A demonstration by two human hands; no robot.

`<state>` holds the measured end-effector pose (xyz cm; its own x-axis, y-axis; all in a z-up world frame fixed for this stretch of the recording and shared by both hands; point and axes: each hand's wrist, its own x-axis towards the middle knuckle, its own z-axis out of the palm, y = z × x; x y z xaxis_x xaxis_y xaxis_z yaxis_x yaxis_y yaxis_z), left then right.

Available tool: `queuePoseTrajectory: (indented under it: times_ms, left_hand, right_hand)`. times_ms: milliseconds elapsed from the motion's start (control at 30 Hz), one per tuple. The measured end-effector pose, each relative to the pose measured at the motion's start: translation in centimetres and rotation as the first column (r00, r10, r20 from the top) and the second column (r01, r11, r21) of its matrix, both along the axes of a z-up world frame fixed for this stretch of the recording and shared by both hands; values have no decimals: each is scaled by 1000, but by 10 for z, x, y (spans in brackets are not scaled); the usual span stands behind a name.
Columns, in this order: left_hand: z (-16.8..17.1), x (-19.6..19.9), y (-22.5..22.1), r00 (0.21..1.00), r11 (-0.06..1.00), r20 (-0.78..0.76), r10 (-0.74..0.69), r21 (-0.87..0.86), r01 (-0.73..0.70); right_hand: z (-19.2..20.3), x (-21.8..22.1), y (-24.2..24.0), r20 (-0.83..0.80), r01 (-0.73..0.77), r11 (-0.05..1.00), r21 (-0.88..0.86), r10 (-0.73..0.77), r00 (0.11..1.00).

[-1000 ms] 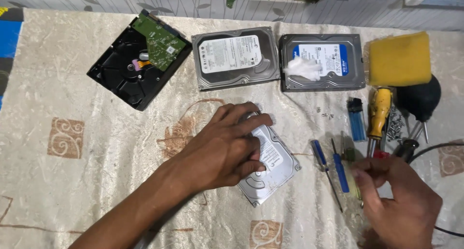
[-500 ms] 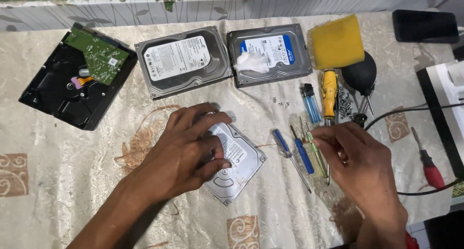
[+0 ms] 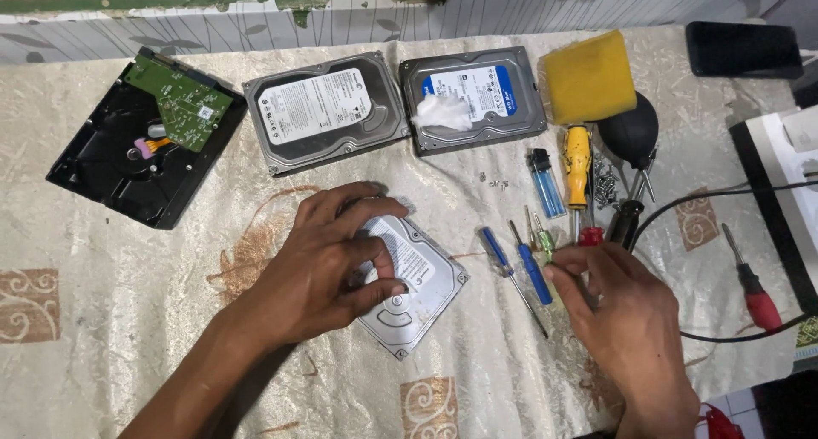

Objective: Disassembling a hard drive by removing the top cover and cleaning the internal platters with a sponge.

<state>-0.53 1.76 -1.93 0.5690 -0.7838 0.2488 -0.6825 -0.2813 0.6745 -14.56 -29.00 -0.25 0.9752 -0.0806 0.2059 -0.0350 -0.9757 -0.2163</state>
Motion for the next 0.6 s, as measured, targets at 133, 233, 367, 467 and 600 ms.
queuePoseTrajectory:
  times_ms: [133,233,367,467,600]
  left_hand:
    - [0,0,0,1000,1000,-24,-4,15,4]
    - [-1,-1,0,1000,1000,-12,4,6,-4]
    - [-4,0,0,999,1000,34,6,-4,-6]
    - [-7,1,3,997,999,79,1,-39,2]
    - [-12,5,4,998,999,61,-16,-34,18]
  right_hand:
    - [0,3,15,15,-75,992,103,73,997]
    - [4,10,29,39,-170,980,104,167,985]
    - [-1,24,42,-184,-74,996,-59,62,981]
    - [-10,31,42,-205,-118,991,-64,103,973]
    - [8,38,45,-303,-19,999,46,32,952]
